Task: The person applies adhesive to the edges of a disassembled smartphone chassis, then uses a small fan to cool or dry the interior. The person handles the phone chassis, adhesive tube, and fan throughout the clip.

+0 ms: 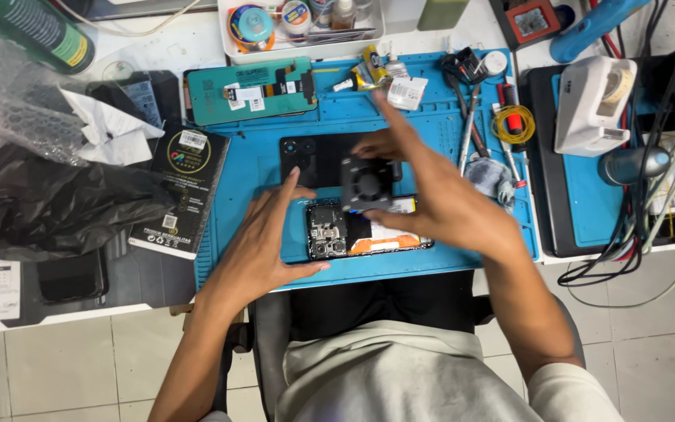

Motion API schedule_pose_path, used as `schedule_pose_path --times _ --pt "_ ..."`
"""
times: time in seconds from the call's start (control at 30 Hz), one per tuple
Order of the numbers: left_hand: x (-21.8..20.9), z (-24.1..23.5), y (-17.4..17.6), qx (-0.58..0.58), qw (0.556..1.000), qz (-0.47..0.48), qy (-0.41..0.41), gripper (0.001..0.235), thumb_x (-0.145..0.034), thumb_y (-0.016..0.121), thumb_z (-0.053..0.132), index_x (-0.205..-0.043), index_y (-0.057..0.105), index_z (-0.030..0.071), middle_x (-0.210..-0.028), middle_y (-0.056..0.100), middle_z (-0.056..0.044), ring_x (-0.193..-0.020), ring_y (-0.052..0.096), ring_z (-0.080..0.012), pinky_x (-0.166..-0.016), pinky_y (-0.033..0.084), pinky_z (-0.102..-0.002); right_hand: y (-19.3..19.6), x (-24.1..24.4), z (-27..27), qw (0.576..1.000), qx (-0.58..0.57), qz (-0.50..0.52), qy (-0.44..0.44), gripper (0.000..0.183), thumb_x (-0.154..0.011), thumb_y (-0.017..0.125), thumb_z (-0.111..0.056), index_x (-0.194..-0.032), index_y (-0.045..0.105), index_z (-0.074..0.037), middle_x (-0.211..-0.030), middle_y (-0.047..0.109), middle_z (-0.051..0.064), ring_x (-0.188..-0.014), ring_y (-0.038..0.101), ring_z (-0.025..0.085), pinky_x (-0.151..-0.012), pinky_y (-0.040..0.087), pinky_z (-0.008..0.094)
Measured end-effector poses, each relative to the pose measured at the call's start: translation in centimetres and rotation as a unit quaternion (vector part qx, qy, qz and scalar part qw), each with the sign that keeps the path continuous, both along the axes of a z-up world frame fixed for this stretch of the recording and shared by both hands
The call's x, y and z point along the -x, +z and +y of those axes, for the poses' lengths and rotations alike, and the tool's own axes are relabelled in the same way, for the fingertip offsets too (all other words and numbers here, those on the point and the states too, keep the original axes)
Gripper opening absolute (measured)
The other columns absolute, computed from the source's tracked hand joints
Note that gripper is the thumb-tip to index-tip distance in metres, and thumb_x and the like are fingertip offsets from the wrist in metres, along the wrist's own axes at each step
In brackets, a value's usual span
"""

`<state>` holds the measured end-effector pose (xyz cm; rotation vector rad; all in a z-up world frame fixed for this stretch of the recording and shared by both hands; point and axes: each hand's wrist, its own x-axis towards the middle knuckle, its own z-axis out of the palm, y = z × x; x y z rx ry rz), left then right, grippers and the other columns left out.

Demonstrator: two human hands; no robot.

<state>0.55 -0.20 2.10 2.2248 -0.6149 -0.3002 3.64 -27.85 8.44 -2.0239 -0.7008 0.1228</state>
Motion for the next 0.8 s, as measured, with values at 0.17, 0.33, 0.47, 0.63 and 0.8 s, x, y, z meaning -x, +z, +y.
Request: schedule_pose_path --times 0.17,0.33,0.47,0.63,0.8 --pt "-0.3 -0.9 0.0 0.020 0.999 -0.036 -0.011 0.136 -0.061 0.096 0.032 -0.161 0.008 0.004 -0.144 0.055 -0.015 -0.137 0.046 -0.0356 -0.119 0.034 -0.051 0.9 1.7 -4.4 0.997 0.052 0.028 -0.057 0.127 -0.069 0.090 -0.003 -0.164 0.006 -0.007 -0.136 0.061 0.020 -0.125 0.064 0.031 -0.112 0.050 0.041" --pt "-0.1 -2.2 0.1 0.049 0.997 -0.045 -0.030 0.129 -0.066 0.096 0.035 -0.161 0.013 0.008 -0.144 0.058 -0.014 -0.137 0.051 -0.0351 -0.118 0.038 -0.051 0.6 3.9 -5.4 0.995 0.063 0.063 -0.038 0.131 -0.065 0.090 -0.006 -0.163 0.003 -0.005 -0.132 0.064 0.019 -0.120 0.066 0.030 -0.111 0.049 0.041" --pt "0.5 -3.1 0.1 0.112 0.991 -0.023 -0.074 0.124 -0.069 0.093 0.037 -0.162 0.017 0.009 -0.148 0.056 -0.016 -0.138 0.054 -0.0351 -0.116 0.044 -0.049 -0.1 4.8 -3.1 0.994 0.031 0.104 0.011 0.131 -0.066 0.091 -0.007 -0.163 0.003 -0.005 -0.134 0.063 0.019 -0.124 0.064 0.031 -0.111 0.047 0.043" --pt "1.5 -2.1 0.5 0.054 0.996 -0.064 -0.039 0.107 -0.070 0.095 0.034 -0.156 0.037 0.007 -0.144 0.056 -0.023 -0.131 0.058 -0.0386 -0.106 0.051 -0.047 -0.4 4.3 0.2 0.986 -0.001 0.162 0.038 0.126 -0.071 0.088 -0.009 -0.163 0.003 -0.007 -0.140 0.060 0.016 -0.129 0.061 0.029 -0.103 0.053 0.041" --pt "2.2 -0.2 0.9 0.093 0.994 -0.061 0.011 0.099 -0.071 0.093 0.029 -0.153 0.043 0.004 -0.134 0.066 -0.019 -0.124 0.066 -0.0350 -0.104 0.054 -0.045 -0.2 3.3 2.1 0.991 -0.024 0.113 0.073 0.126 -0.074 0.089 -0.012 -0.164 0.002 -0.009 -0.141 0.059 0.016 -0.130 0.061 0.028 -0.110 0.051 0.043"
